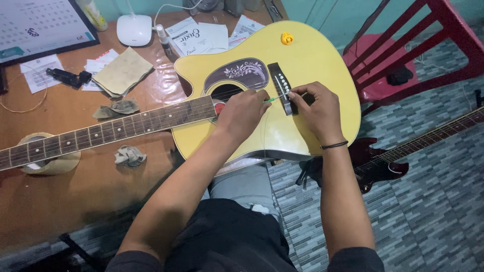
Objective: The person tunes the guitar by turning the tuning pegs on the headstock. They then remove a guitar string from the bridge and proceed to thread a new string through the bridge pin and the nut at the headstock.
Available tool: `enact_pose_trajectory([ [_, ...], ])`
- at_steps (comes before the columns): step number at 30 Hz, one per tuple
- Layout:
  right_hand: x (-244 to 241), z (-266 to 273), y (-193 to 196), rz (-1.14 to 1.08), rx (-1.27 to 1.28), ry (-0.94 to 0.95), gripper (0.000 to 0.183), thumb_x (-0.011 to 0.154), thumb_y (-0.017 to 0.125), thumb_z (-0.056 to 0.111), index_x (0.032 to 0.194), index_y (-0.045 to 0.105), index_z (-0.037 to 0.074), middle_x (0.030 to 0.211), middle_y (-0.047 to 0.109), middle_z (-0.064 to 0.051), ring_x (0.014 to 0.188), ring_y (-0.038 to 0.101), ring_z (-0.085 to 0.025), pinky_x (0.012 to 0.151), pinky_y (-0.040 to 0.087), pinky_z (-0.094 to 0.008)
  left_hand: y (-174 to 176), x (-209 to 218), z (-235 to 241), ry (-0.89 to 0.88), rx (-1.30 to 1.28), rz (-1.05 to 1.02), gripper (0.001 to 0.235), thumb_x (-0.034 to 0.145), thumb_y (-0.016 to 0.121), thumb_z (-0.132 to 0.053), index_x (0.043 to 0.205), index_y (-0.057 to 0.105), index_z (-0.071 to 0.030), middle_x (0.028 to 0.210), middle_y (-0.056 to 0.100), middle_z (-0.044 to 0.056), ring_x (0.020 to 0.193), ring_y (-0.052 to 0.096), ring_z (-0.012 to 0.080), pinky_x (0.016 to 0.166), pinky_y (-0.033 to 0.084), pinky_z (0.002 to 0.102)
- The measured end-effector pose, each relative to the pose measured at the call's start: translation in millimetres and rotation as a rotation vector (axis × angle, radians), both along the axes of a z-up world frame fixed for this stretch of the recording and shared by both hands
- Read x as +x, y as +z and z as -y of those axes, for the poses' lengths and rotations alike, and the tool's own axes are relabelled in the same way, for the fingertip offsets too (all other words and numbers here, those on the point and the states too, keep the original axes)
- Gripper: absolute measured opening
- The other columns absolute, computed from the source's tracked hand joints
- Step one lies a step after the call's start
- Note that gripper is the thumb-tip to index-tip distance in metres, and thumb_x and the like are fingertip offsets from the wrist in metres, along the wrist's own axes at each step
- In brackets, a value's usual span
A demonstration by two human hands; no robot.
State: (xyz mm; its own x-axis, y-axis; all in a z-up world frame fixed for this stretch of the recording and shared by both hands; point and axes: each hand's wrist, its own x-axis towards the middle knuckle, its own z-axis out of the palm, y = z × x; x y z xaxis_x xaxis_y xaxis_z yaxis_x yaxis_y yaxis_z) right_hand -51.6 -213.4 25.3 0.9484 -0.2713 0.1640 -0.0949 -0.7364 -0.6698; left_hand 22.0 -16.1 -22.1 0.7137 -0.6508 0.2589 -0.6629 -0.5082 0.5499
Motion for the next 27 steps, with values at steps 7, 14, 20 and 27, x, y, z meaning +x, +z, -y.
enact_pose_trajectory([
  [7,2,1,-5,0.037,-0.022,0.043,0.015,0.105,0.068,0.016,0.108,0.072,0.003,0.105,0.067,-0.021,0.095,0.069,-0.043,0.078,0.057,-0.053,7,-15,0,0.050,0.076,0.061,0.024,0.107,0.047,-0.019,0.106,0.063,-0.001,0.082,0.067,0.017,0.072,0.074,0.0350,0.063,0.059,0.041],
  [14,3,5,-12,0.073,-0.036,0.056,0.014,0.105,0.069,0.018,0.107,0.072,0.005,0.102,0.067,-0.017,0.088,0.069,-0.040,0.071,0.055,-0.047,41,-34,0,0.139,-0.155,-0.330,0.020,0.106,0.035,-0.017,0.111,0.046,-0.001,0.082,0.071,0.020,0.074,0.074,0.0479,0.067,0.057,0.057],
  [20,2,2,-13,0.096,-0.035,0.044,0.009,0.101,0.072,0.014,0.106,0.073,0.006,0.101,0.067,-0.016,0.088,0.069,-0.040,0.071,0.055,-0.046,45,-42,19,0.079,-0.481,-0.929,0.027,0.108,0.029,-0.024,0.121,0.044,-0.006,0.091,0.076,0.011,0.080,0.077,0.0243,0.073,0.062,0.038],
  [27,-1,9,-15,0.173,0.082,0.011,0.009,0.103,0.070,0.016,0.103,0.070,0.007,0.097,0.068,-0.014,0.085,0.070,-0.032,0.071,0.055,-0.043,20,-41,37,0.107,-0.729,-1.037,0.026,0.109,0.030,-0.020,0.115,0.051,-0.005,0.076,0.046,-0.006,0.059,0.049,0.0025,0.047,0.043,0.018],
])
